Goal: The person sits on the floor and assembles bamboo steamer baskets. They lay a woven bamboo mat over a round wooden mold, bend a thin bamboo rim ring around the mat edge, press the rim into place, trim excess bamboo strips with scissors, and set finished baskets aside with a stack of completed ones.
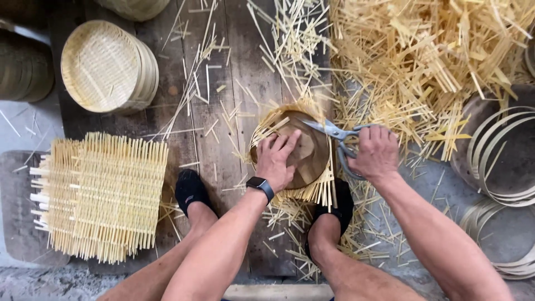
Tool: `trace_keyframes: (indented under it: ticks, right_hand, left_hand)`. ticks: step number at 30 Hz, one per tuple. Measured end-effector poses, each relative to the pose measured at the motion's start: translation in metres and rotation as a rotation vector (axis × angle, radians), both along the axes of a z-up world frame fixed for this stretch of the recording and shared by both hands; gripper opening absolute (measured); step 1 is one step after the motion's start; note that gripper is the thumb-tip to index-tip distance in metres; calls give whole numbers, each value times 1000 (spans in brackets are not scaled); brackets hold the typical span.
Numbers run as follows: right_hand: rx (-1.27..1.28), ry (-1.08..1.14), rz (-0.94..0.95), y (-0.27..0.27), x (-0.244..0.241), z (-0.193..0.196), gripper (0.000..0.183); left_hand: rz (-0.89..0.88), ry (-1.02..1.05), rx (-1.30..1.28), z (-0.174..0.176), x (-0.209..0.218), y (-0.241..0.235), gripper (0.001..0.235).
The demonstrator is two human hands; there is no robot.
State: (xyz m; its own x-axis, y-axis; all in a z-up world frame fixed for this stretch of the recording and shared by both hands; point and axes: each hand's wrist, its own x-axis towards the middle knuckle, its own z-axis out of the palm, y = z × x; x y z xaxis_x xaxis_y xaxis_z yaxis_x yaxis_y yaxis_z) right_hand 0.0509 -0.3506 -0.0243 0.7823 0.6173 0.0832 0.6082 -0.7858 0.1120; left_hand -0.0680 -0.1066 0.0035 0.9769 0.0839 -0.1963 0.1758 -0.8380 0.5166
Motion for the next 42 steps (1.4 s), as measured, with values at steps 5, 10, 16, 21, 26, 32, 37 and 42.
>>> trace_keyframes:
  ticks: [5,10,16,21,26,32,37,42]
  right_hand:
    - [-64,367,-31,-59,4,-66,23]
    - [18,33,44,-15,8,-10,52]
    - [-153,347,14,-55,15,-50,21]
    - [110,-143,134,-21,13,12,57]
    - [-78,166,22,-26,7,-49,29]
    - [-62,257,41,-46,16,-41,33]
    - [-90,65,43,-7,14,-6,46]
    - [-57,364,13,-58,18,-62,29]
  left_hand:
    - [-86,23,16,7,-3,14,99]
    - [-125,78,-29,4,8,15,94]
    - [-249,154,140,27,9,-6,93]
    - [458,92,43,15,2,-39,122]
    - [227,-19,101,1,-9,-27,103]
    - [331,-95,-21,8,-8,-35,128]
    - [302,48,-78,16,-6,-33,125]
    - [290,-157,-4,11,-8,-34,119]
